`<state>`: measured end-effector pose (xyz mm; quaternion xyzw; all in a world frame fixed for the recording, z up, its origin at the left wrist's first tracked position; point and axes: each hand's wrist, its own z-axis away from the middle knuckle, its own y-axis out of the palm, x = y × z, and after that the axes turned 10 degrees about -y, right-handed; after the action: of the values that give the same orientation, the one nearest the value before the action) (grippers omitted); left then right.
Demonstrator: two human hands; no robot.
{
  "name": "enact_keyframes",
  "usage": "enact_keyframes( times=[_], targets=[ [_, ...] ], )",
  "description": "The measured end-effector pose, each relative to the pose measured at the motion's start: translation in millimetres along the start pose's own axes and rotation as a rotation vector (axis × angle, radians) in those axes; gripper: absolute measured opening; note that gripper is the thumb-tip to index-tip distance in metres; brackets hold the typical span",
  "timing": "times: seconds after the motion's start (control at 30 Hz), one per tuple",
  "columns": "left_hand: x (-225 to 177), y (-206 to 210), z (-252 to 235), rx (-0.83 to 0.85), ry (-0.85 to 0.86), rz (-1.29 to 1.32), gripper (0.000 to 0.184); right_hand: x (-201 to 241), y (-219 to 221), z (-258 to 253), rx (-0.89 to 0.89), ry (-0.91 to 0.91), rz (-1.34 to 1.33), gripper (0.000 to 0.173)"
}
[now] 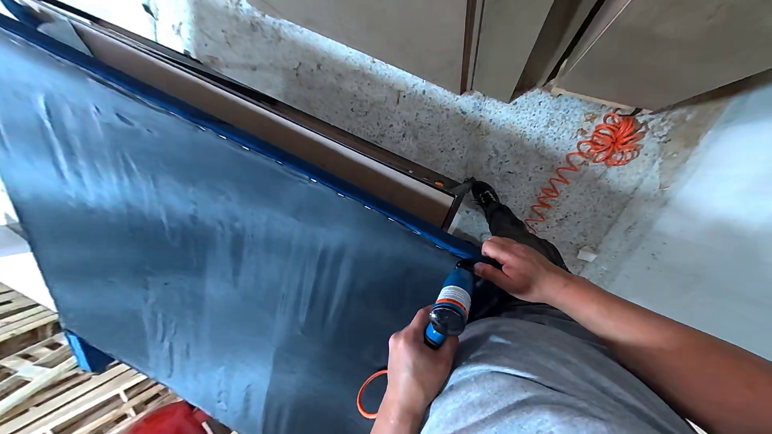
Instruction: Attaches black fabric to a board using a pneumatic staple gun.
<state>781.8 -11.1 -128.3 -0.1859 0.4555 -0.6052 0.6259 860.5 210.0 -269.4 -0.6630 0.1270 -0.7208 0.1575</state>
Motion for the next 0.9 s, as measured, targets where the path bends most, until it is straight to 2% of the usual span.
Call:
enact_keyframes(
  times=[0.13,0.27,0.43,0.53,0.63,0.8,0.9],
  targets=[
    [-10.3,-0.5,0.6,0.029,-0.051,-0.023,0.023,-1.3,-6.2,1.2,0.032,-0.019,0.014,0.039],
    [-0.4,-14.3,9.6,0.158,-0.195,0.039,0.023,-0.7,-12.8,8.2,0.055,-0.045,0.047,0.039],
    [58.3,-37.5,63.8,0.103,-0.397,0.145,0.033,-0.6,-33.5,47.1,0.17,0.232,0.03,0.059],
    [101.5,-40.7,105.5,0.02,-0.499,0.193,0.035,14.0,-32.2,60.3,0.284,0.411,-0.093,0.064],
    [136.6,-28.6,139.6,-0.021,-0.563,0.253,0.038,26.5,-14.3,55.5,0.317,0.546,-0.109,0.062],
    [158.9,9.6,228.5,-0.037,-0.731,0.477,0.04,22.5,25.1,55.4,0.207,0.504,-0.057,0.058],
    [166.3,53.2,288.8,-0.082,-0.85,0.694,0.043,20.2,16.8,55.8,0.301,0.499,0.059,0.057]
  ],
)
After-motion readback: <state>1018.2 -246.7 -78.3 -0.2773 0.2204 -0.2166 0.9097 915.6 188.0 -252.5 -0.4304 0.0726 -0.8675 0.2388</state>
